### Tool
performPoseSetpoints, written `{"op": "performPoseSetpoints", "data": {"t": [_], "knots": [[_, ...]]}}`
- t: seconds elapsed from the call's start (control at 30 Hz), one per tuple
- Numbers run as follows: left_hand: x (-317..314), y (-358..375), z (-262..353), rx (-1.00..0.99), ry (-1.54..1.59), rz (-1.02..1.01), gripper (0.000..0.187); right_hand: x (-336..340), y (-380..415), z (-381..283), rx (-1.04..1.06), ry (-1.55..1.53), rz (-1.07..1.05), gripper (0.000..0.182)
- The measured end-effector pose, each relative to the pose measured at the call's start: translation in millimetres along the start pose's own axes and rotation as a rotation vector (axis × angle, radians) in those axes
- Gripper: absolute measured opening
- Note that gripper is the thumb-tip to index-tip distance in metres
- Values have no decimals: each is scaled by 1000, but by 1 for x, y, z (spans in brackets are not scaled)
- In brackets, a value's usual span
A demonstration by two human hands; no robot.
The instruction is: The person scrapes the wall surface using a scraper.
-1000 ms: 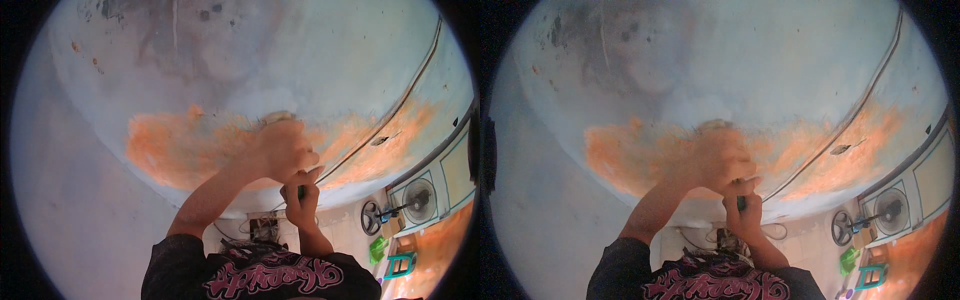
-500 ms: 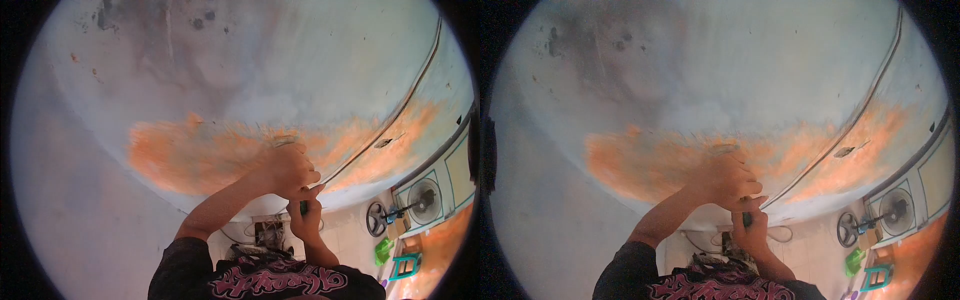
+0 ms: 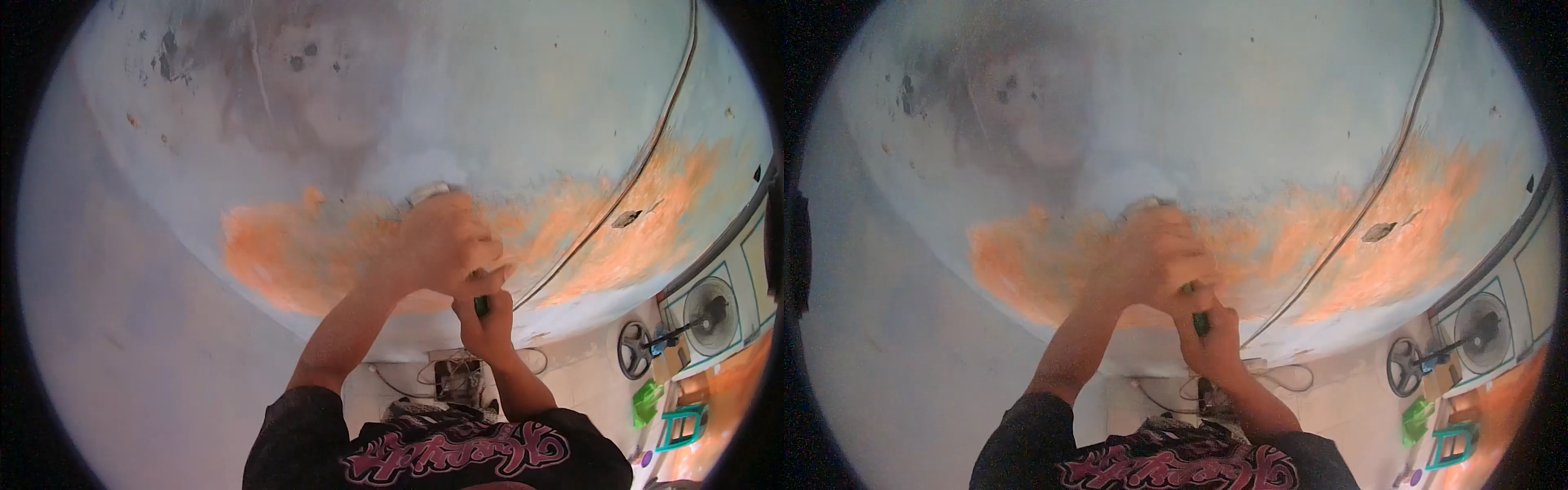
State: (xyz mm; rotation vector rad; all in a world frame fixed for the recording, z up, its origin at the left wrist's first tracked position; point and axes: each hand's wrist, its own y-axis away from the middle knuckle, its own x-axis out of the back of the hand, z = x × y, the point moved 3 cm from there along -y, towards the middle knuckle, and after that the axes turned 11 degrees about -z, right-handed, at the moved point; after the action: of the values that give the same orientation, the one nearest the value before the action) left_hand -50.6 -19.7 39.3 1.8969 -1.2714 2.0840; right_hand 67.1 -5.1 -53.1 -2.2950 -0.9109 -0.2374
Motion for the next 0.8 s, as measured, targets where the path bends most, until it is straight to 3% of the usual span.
{"op": "performPoseSetpoints", "data": {"t": [0.17,0.23,0.37,0.43,0.53,0.7,0.8], "knots": [[-30,13,7,-48,52,141,36,-6,24,8,-197,-114,7,17],[-1,5,2,-20,45,105,36,-4,8,-5,-13,-55,28,16],[6,3,-1,-56,6,90,36,-6,4,-3,35,-49,4,16],[-22,10,8,-36,45,109,35,-6,25,7,-184,-153,34,12],[-20,13,4,-29,89,110,35,-6,25,7,-86,53,28,15],[-4,9,5,-23,62,62,35,-4,22,-7,-128,72,-8,19],[-16,13,5,-69,142,217,35,-7,20,-9,-106,67,40,19]]}}
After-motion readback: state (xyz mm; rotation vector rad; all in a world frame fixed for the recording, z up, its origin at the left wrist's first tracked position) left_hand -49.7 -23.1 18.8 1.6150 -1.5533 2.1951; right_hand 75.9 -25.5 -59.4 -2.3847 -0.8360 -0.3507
